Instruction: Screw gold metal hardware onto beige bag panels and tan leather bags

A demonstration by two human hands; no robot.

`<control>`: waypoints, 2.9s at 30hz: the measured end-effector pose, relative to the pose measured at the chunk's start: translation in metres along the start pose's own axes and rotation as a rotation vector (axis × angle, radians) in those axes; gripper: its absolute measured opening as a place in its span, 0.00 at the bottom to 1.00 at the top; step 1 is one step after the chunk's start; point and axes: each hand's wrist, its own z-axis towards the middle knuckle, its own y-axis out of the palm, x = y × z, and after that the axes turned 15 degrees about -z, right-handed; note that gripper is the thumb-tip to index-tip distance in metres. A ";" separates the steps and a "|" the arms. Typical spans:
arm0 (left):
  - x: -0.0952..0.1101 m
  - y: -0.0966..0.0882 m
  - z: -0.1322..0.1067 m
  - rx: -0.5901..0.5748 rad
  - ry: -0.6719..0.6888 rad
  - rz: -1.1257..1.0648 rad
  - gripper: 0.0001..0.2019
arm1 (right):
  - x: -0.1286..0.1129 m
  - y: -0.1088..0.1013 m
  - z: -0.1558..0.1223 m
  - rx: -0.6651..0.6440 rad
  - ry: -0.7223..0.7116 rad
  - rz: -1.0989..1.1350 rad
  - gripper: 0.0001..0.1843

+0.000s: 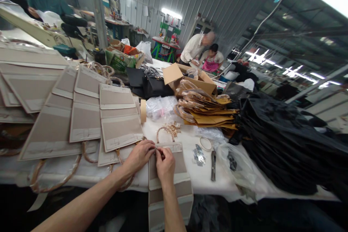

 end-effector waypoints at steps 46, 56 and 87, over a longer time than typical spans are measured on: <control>0.070 0.079 0.022 -0.369 0.034 0.410 0.10 | 0.039 -0.086 -0.084 0.260 0.184 -0.296 0.14; 0.055 0.094 0.033 -0.298 0.071 0.524 0.08 | 0.040 -0.085 -0.077 0.190 0.201 -0.359 0.14; 0.047 0.107 0.029 -0.285 0.093 0.575 0.07 | 0.175 -0.161 0.083 -0.074 0.186 -0.405 0.05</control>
